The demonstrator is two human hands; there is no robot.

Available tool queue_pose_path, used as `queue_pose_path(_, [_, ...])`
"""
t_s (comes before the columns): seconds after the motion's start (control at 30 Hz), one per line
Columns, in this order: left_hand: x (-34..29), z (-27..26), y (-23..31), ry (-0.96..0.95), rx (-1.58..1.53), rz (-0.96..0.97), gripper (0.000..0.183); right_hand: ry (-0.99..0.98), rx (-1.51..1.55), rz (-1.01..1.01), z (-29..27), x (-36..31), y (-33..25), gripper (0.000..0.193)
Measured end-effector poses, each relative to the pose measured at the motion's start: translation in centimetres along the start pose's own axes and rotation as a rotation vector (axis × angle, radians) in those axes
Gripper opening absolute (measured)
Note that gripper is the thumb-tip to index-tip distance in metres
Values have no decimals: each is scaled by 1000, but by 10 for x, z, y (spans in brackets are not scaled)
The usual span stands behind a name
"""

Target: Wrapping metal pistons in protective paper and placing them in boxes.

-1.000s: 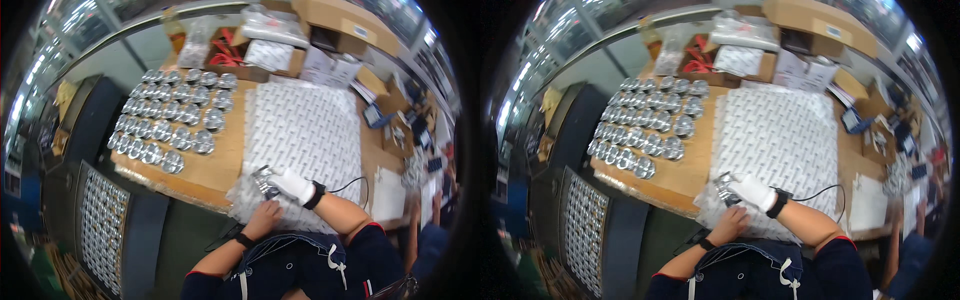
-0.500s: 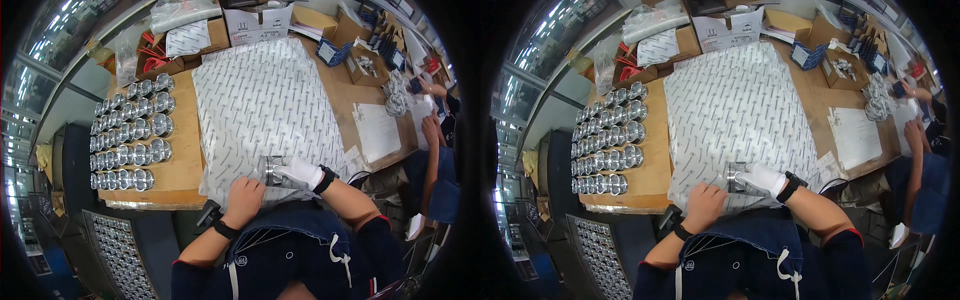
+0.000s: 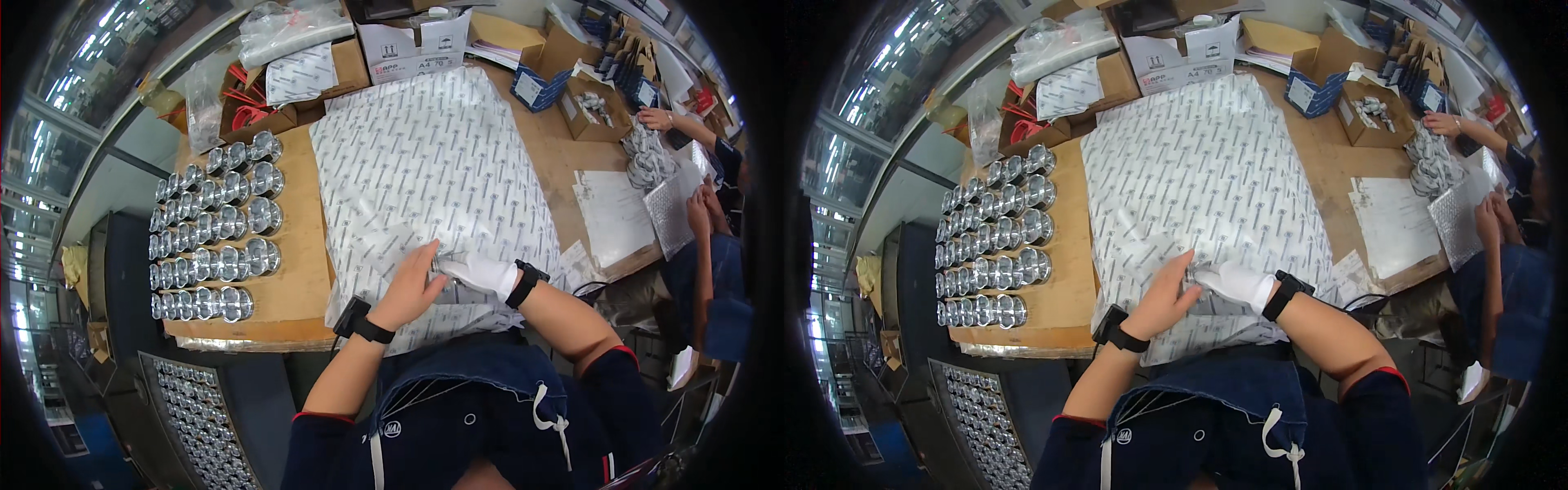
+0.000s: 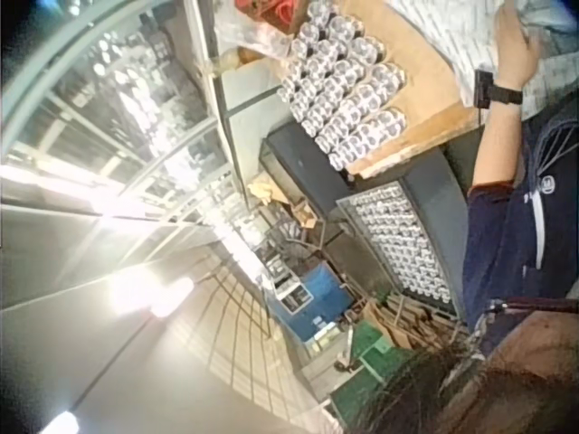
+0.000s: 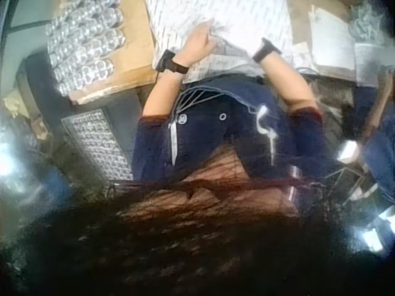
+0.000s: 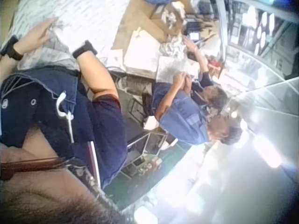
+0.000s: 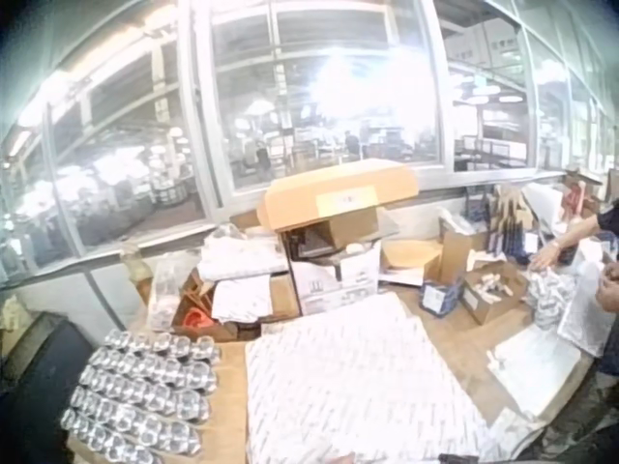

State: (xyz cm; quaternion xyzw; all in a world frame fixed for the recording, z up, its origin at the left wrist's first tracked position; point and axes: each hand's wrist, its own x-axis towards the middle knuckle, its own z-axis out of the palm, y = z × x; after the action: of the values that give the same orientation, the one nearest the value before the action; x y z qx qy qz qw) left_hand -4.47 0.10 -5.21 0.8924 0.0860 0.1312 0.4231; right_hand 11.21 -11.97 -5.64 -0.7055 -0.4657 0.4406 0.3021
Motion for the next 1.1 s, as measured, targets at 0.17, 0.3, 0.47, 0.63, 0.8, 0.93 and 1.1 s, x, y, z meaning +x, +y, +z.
queue_pose_path(0.17, [17, 3, -5, 65, -209, -268, 46, 175, -509, -680, -35, -16, -26, 37])
queue_pose_path(0.3, [44, -3, -6, -40, -190, -496, 42, 130, -995, -261, -45, 6, -48, 18])
queue_pose_path(0.47, [65, 3, -24, 111, 13, -532, 45, 489, -313, -133, -17, 8, -11, 45])
queue_pose_path(0.63, [79, -6, -41, 71, -419, -872, 60, 721, -918, -611, 1, 0, -37, 66])
queue_pose_path(0.8, [48, -16, -7, 206, 6, -241, 74, 217, -380, -240, -34, 38, -28, 63])
queue_pose_path(0.93, [44, -21, 27, -173, 646, -45, 84, -524, 122, -153, -57, 71, 5, 53])
queue_pose_path(1.1, [73, -53, -1, -438, 76, -384, 86, 475, -1069, -422, -31, 28, -57, 45])
